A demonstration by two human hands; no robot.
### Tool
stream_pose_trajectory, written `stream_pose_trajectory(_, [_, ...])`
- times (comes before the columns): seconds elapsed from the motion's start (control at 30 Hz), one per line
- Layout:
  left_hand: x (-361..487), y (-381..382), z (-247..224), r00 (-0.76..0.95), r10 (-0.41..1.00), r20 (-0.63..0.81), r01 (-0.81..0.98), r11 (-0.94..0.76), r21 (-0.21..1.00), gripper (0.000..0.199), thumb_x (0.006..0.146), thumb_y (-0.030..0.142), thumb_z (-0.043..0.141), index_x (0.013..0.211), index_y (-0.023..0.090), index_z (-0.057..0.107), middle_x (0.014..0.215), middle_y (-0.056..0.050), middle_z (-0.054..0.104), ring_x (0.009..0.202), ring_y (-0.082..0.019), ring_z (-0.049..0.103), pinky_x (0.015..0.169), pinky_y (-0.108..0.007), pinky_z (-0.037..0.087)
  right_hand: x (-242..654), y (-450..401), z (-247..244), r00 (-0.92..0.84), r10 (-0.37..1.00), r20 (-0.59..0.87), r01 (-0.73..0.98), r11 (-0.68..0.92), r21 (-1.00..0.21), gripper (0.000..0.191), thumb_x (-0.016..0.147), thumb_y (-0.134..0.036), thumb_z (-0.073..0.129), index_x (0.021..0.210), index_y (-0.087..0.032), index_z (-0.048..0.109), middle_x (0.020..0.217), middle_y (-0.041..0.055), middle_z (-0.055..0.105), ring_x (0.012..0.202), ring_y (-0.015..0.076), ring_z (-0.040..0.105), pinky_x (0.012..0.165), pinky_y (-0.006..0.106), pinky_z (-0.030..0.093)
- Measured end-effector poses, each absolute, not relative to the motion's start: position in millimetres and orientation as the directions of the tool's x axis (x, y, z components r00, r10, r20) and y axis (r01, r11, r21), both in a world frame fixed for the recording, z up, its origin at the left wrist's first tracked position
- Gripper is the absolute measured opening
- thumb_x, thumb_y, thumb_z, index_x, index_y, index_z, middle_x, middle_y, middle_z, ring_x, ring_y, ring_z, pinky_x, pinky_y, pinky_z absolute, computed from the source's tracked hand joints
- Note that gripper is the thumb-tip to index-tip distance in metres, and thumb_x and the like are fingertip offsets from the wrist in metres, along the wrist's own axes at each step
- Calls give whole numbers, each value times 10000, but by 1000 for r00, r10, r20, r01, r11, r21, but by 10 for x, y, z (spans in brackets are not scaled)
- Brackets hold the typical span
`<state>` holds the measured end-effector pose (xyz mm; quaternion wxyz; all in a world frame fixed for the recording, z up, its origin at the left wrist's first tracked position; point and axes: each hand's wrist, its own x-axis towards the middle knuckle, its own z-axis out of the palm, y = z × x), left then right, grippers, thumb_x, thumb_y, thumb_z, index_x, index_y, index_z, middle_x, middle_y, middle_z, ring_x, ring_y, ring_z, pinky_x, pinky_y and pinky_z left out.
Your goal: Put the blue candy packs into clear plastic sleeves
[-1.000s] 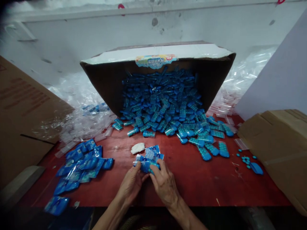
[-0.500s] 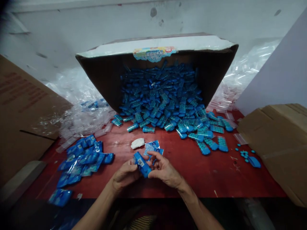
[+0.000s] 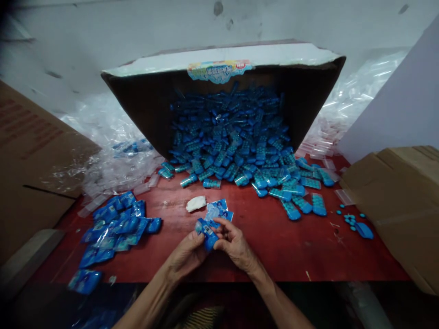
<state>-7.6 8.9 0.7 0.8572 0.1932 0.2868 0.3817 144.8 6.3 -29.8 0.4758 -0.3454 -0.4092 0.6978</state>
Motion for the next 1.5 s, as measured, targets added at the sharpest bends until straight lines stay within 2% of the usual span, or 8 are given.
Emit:
stream_pose_trajectory(0.43, [-454,75,161,75,850,-521,-757,389,525,144,758,254,524,796,167,632,793,-56,680,802,-191,619,793,-348,462,1539,126,-243,-227,974,-15,108,10,-994,350,742,-423,537,1011,-201,563,768,12,536,681,137,515,637,252,421])
stream_pose_trajectory(0.6, [-1168,165,222,-296,796,-528,-857,22,514,490,811,469,306,977,83,557,876,-138,656,929,-243,581,734,-405,499,1565,332,-243,-122,985,122,676,173,-716,210,795,-282,493,971,-204,574,829,41,553,771,167,521,692,272,403])
stream_pose_trajectory(0.77, [-934,88,178,-156,788,-596,-831,221,510,234,815,230,387,871,103,575,667,-73,659,745,-204,630,692,-363,492,1448,423,-374,-134,974,185,899,198,-391,125,803,-222,491,773,-201,611,756,50,574,750,185,507,646,270,375])
stream_pose_trajectory(0.9, [-339,20,67,-37,785,-619,-630,462,624,187,698,251,582,830,120,562,571,-23,620,493,-132,587,561,-263,458,1466,418,-437,-192,946,262,870,287,-401,202,836,-235,439,772,-198,626,715,48,575,729,175,503,648,266,358])
stream_pose_trajectory(1.07, [94,146,-164,-141,835,-531,-374,452,810,531,527,287,718,981,106,511,563,24,564,408,-82,481,397,-195,332,1531,408,-434,-220,908,356,830,366,-421,233,842,-301,423,885,-201,629,749,53,573,705,174,500,645,275,353])
stream_pose_trajectory(1.2, [138,201,-200,-165,867,-470,-307,408,860,442,561,275,692,950,123,549,494,44,516,401,-103,456,419,-218,325,1488,389,-432,-251,903,348,841,382,-384,234,841,-294,418,801,-210,633,735,54,565,697,173,495,625,273,349])
stream_pose_trajectory(1.33, [-153,144,-95,-272,951,-149,-107,124,986,260,587,191,664,846,179,641,817,-76,633,858,-234,542,779,-294,373,1463,418,-445,-244,932,269,861,336,-382,248,847,-270,412,714,-201,610,709,42,559,695,161,501,626,262,351])
stream_pose_trajectory(1.5, [-944,137,-122,-331,935,125,471,49,881,254,608,219,645,862,224,645,1178,-121,530,1259,-284,194,1009,-408,-2,1491,427,-411,-220,933,286,820,336,-463,252,849,-285,411,733,-199,618,714,38,558,708,154,517,632,251,369])
